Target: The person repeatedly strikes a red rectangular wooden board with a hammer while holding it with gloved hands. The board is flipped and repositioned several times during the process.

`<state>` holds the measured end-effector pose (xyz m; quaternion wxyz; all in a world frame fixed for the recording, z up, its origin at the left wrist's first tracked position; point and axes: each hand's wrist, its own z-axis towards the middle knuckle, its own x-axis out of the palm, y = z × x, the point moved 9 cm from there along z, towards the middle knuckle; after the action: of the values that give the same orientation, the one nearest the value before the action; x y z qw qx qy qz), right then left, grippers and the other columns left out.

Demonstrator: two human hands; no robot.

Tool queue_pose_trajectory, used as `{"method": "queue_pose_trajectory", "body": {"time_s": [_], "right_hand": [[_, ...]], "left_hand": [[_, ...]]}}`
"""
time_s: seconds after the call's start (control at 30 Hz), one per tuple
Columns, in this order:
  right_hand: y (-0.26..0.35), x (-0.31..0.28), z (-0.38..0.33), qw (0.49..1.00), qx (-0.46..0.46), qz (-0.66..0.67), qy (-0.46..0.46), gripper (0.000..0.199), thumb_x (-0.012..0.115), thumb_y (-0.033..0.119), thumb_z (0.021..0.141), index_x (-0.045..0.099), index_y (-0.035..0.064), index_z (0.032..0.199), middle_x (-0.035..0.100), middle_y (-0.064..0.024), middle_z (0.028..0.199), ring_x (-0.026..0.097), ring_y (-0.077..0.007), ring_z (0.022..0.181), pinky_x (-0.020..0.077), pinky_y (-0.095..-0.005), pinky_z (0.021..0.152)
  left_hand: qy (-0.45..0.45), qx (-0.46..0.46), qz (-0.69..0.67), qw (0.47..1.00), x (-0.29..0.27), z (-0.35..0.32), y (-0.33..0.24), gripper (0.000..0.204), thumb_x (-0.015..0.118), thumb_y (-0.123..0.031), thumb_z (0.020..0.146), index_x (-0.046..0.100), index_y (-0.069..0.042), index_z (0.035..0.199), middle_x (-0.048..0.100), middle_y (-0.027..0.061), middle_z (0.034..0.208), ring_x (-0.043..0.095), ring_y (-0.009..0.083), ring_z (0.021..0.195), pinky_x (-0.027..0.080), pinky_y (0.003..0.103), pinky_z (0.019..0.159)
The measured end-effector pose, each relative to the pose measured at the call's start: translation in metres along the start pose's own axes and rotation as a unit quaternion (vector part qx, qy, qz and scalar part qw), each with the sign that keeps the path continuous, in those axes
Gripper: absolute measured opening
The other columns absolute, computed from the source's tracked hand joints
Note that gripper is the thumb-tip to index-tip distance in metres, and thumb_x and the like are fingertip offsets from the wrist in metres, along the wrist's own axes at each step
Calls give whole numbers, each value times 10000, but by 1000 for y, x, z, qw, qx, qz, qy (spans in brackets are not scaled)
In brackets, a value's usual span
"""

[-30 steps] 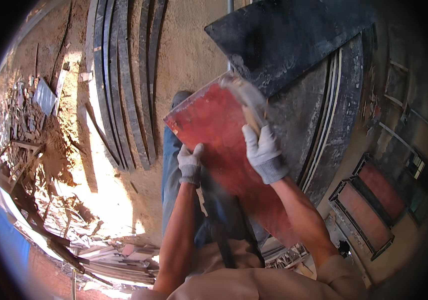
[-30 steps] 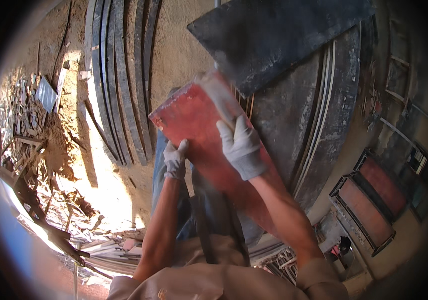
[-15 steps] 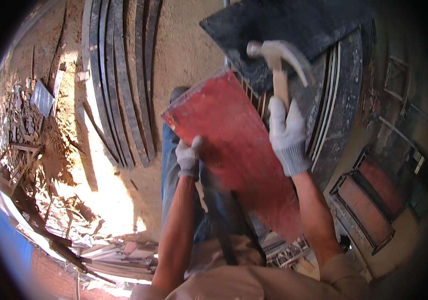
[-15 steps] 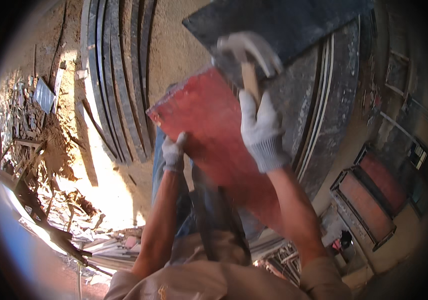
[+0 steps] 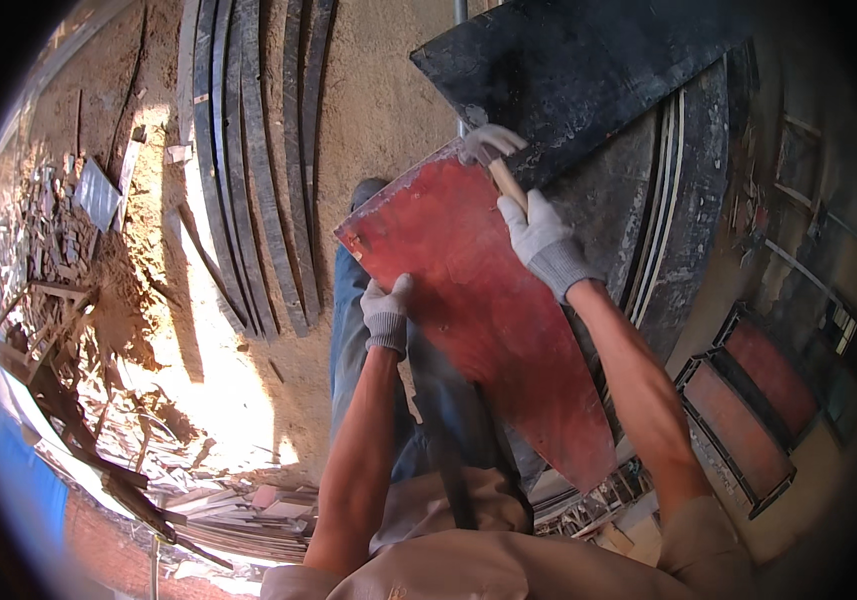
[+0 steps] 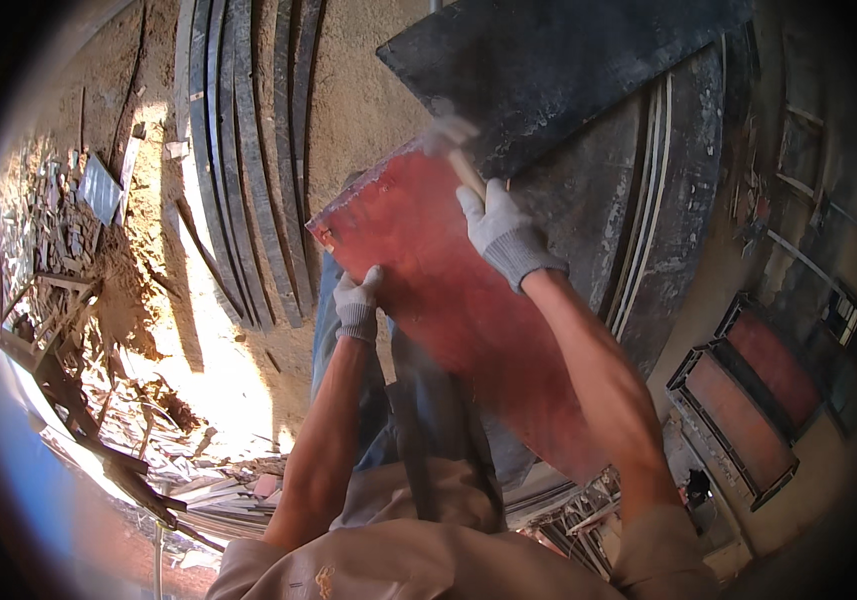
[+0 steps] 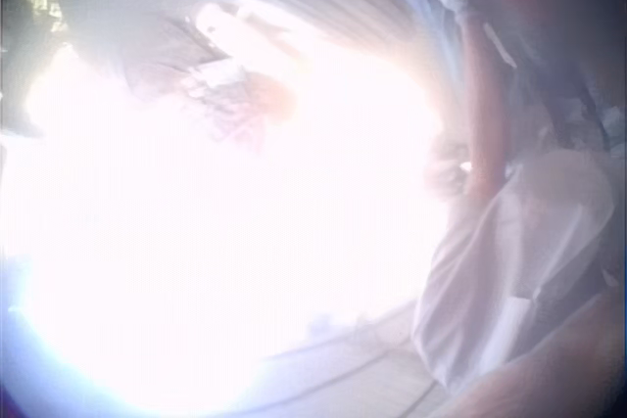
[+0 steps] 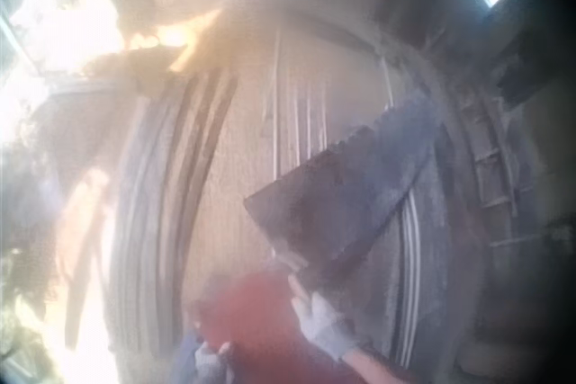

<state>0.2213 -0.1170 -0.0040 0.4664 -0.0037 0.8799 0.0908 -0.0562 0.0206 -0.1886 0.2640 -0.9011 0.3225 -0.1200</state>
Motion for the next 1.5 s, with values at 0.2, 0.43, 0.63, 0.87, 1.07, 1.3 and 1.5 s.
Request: {"method": "queue_pose_trajectory", "body": {"time_s": [0.2,0.43,0.63,0.87,1.07,1.3,1.5], "right_hand": [[22,-44,-39,914,-132,-111,-368,409,653,379,1042,634,-3,1186,682,-213,1122,689,-311,857,572,-355,740],[-30,3,-17,961,14,190,-202,581,547,565,1039,594,-14,1035,694,-290,874,674,-519,824,532,-539,691],[-51,78,-31,999,28,35,-11,582,562,600,1014,615,42,1172,694,-340,946,670,-550,943,518,-614,777],[-35,39,-38,954,38,203,-216,512,590,507,1042,618,-4,1024,689,-286,812,680,-521,788,543,-528,647],[-24,41,-27,947,5,238,-218,633,541,593,1034,594,-6,1234,689,-353,990,673,-541,951,548,-551,778],[-26,39,-24,979,34,180,-94,618,535,598,1034,639,-10,1075,689,-325,947,660,-527,928,522,-553,768],[-86,30,-97,919,54,249,-300,416,597,439,1054,651,38,953,575,-44,669,567,-147,572,463,-358,540]], "left_hand": [[-6,-17,38,999,1,2,1,277,731,-47,939,701,21,1206,777,83,1063,719,161,893,575,320,825],[-5,46,-8,999,-1,1,-4,282,730,-41,932,697,21,1205,772,81,1057,706,152,885,567,312,830],[-17,6,12,1000,-9,7,10,231,764,-75,923,697,20,1123,763,78,1020,689,131,887,550,297,801],[-18,16,29,999,-17,12,23,193,760,-119,934,693,-4,1074,739,40,910,639,102,776,524,287,713],[-8,44,23,999,-16,19,18,149,745,-108,936,688,-11,1034,728,33,885,638,103,757,523,286,695],[23,8,11,1000,-13,11,16,163,749,-120,950,694,-6,1054,740,44,941,661,115,799,544,292,740],[37,30,33,998,4,21,4,393,815,-160,929,689,13,1258,771,82,1103,714,147,900,567,304,803]]}}
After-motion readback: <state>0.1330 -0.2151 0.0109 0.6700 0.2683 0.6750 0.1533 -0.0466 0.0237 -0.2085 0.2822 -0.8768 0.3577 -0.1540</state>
